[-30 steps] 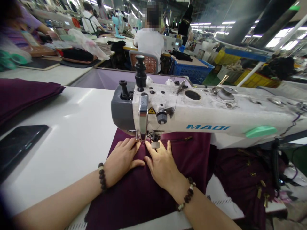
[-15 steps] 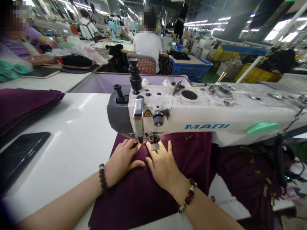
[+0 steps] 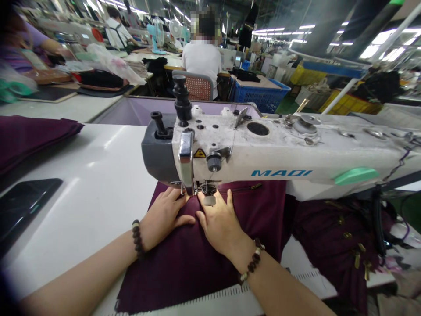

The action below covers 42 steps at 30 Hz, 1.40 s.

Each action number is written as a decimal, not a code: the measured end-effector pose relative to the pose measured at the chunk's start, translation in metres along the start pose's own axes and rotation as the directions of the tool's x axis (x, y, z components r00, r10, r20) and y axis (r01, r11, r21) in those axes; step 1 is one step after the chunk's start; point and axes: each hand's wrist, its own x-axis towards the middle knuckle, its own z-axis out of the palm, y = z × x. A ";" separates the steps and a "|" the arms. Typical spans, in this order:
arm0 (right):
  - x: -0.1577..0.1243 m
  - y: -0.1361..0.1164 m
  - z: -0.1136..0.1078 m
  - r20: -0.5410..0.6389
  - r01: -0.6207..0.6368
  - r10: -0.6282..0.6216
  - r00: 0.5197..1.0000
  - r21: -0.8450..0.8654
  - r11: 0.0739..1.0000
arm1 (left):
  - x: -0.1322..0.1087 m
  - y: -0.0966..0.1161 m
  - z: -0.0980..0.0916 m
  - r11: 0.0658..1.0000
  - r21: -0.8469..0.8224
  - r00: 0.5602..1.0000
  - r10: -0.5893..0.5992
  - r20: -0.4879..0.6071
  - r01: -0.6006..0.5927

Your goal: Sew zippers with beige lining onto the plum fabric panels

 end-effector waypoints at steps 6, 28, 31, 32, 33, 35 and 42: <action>0.004 0.001 -0.002 0.004 0.000 0.000 1.000 -0.014 1.000 | 0.003 -0.003 0.003 1.000 0.001 1.000 0.009 -0.021 -0.009; 0.003 0.000 -0.003 0.007 0.000 0.000 1.000 0.002 1.000 | 0.000 -0.003 0.003 1.000 -0.011 1.000 0.012 -0.019 -0.012; 0.004 0.001 -0.003 0.005 0.005 -0.004 1.000 -0.004 1.000 | 0.001 -0.003 0.005 0.999 -0.040 0.998 0.016 -0.058 -0.018; 0.005 0.002 -0.003 -0.003 0.010 -0.010 1.000 0.001 1.000 | 0.002 -0.003 0.006 0.999 -0.047 0.997 0.019 -0.077 -0.023; 0.006 0.003 -0.003 -0.009 0.016 -0.016 1.000 0.006 1.000 | 0.003 -0.003 0.007 0.998 -0.048 0.995 0.023 -0.096 -0.027; 0.006 0.005 -0.005 -0.011 0.036 -0.036 0.999 0.012 0.999 | 0.005 -0.003 0.011 0.999 -0.033 0.992 0.025 -0.121 -0.030; -0.040 0.020 -0.015 -0.137 0.001 -0.046 0.990 -0.312 0.950 | -0.039 -0.038 0.025 0.992 0.126 0.983 0.017 -0.185 0.006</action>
